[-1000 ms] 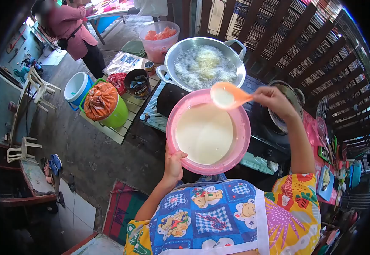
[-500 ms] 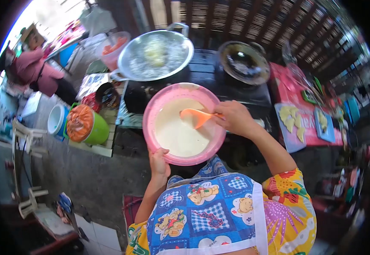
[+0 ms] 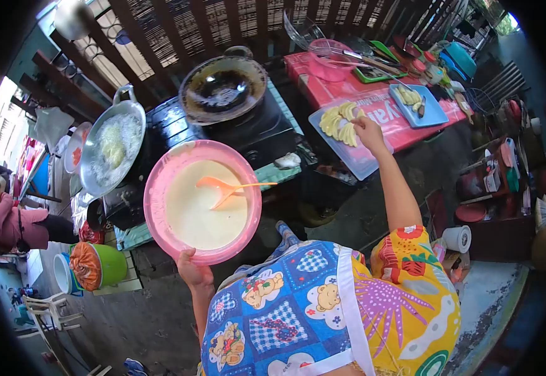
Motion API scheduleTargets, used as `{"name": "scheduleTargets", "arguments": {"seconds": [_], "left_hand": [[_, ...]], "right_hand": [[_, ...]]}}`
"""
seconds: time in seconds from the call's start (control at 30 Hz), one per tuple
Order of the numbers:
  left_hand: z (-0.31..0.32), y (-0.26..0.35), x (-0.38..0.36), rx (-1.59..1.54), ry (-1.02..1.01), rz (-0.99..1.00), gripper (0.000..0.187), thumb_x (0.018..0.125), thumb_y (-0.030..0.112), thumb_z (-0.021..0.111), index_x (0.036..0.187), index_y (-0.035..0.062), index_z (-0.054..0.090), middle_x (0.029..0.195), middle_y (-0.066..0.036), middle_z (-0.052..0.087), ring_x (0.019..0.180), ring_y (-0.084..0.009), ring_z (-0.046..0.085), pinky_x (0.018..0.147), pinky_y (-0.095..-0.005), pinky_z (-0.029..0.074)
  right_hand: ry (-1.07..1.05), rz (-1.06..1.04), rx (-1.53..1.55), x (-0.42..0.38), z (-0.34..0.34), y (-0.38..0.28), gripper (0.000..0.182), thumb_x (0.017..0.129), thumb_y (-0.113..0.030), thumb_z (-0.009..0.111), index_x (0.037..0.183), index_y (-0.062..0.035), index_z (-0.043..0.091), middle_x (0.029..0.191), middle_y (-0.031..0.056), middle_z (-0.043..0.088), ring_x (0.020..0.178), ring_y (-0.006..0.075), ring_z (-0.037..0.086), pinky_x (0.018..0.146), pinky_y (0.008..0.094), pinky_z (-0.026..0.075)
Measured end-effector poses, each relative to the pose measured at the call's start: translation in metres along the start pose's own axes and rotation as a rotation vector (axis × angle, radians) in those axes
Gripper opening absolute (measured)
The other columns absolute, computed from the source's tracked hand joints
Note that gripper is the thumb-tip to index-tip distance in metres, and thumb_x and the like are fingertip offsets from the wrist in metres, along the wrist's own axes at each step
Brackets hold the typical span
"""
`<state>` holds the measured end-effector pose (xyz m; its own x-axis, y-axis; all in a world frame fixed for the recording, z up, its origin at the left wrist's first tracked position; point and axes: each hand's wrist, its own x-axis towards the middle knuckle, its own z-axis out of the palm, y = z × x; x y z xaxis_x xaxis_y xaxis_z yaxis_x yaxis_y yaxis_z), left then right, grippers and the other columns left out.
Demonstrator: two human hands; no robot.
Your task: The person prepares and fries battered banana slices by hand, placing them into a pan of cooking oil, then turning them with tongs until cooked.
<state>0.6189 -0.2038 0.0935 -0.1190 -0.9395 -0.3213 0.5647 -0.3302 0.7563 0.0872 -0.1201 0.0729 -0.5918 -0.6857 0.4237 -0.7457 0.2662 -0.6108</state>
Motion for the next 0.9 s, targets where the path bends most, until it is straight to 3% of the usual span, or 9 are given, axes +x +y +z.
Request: {"name": "scheduleTargets", "arguments": {"seconds": [0.07,0.17,0.33,0.4,0.47,0.57,0.63,0.8,0.9], "left_hand": [[-0.001,-0.003,0.001,-0.015,-0.006,-0.018,0.035,0.071,0.006,0.047,0.104,-0.0027,0.049,0.104,-0.011,0.054,0.102,-0.0244,0.052,0.093,-0.0388,0.039],[0.003,-0.006,-0.004,-0.038,0.006,-0.039,0.035,0.072,0.006,0.047,0.106,-0.0026,0.049,0.104,-0.011,0.055,0.102,-0.0248,0.052,0.093,-0.0389,0.039],[0.018,-0.007,-0.02,-0.081,0.031,-0.036,0.034,0.072,0.005,0.047,0.105,-0.0033,0.049,0.103,-0.011,0.055,0.101,-0.0246,0.053,0.092,-0.0381,0.04],[0.024,-0.026,-0.021,-0.074,0.082,-0.01,0.03,0.071,0.004,0.048,0.1,-0.0036,0.051,0.1,-0.011,0.056,0.097,-0.0227,0.054,0.09,-0.0367,0.04],[0.027,-0.048,-0.023,-0.078,0.156,0.028,0.01,0.071,0.003,0.049,0.079,0.0002,0.055,0.084,-0.008,0.056,0.086,-0.0193,0.054,0.082,-0.0338,0.042],[0.029,-0.071,-0.021,-0.12,0.23,0.093,0.019,0.067,-0.002,0.049,0.085,-0.0011,0.055,0.086,-0.01,0.057,0.086,-0.0212,0.056,0.084,-0.0345,0.043],[0.027,-0.083,-0.02,-0.106,0.18,0.117,0.037,0.066,-0.003,0.047,0.102,-0.001,0.052,0.098,-0.012,0.057,0.097,-0.0229,0.054,0.09,-0.0352,0.041],[0.039,-0.072,-0.029,-0.074,0.145,0.17,0.057,0.065,-0.003,0.043,0.122,0.0028,0.041,0.115,-0.011,0.05,0.111,-0.0244,0.047,0.096,-0.0364,0.037],[0.036,-0.071,-0.029,-0.065,0.149,0.152,0.061,0.065,-0.004,0.041,0.126,0.0035,0.038,0.119,-0.011,0.047,0.114,-0.025,0.044,0.098,-0.0367,0.035]], "right_hand": [[-0.177,0.381,-0.006,-0.005,0.002,0.029,0.023,0.078,-0.014,0.059,0.098,-0.0043,0.064,0.081,0.0131,0.065,0.072,0.0193,0.063,0.064,0.0298,0.049],[-0.184,0.613,0.102,-0.012,0.03,0.046,0.024,0.077,-0.019,0.061,0.095,-0.0033,0.064,0.08,0.0123,0.065,0.07,0.0194,0.063,0.063,0.0306,0.049],[-0.043,0.603,-0.283,0.001,0.08,0.027,0.056,0.069,-0.043,0.066,0.103,0.0003,0.057,0.1,0.022,0.061,0.097,0.0363,0.057,0.082,0.0394,0.045],[-0.01,0.647,-0.348,0.009,0.096,0.029,0.06,0.07,-0.041,0.065,0.109,0.0032,0.053,0.107,0.0225,0.059,0.101,0.0352,0.056,0.086,0.0393,0.045],[-0.251,0.641,-0.379,0.023,0.104,0.05,0.074,0.07,-0.032,0.066,0.125,0.0055,0.036,0.116,0.0247,0.053,0.107,0.0371,0.053,0.093,0.0424,0.04],[-0.102,0.702,-0.291,0.035,0.129,0.089,0.066,0.069,-0.03,0.066,0.116,0.0101,0.046,0.106,0.0238,0.059,0.094,0.0315,0.061,0.079,0.0393,0.048],[-0.367,0.614,0.053,0.046,0.136,0.144,0.059,0.07,-0.028,0.066,0.114,0.0088,0.049,0.091,0.021,0.064,0.079,0.0283,0.064,0.066,0.0373,0.05],[-0.599,0.763,0.347,0.042,0.083,0.086,0.042,0.076,-0.021,0.066,0.108,0.0029,0.053,0.074,0.0113,0.062,0.065,0.0204,0.062,0.052,0.0294,0.048],[-0.585,0.651,0.342,0.035,0.066,0.063,0.037,0.077,-0.023,0.068,0.101,0.001,0.054,0.075,0.0079,0.059,0.062,0.0161,0.059,0.047,0.0274,0.045]]}}
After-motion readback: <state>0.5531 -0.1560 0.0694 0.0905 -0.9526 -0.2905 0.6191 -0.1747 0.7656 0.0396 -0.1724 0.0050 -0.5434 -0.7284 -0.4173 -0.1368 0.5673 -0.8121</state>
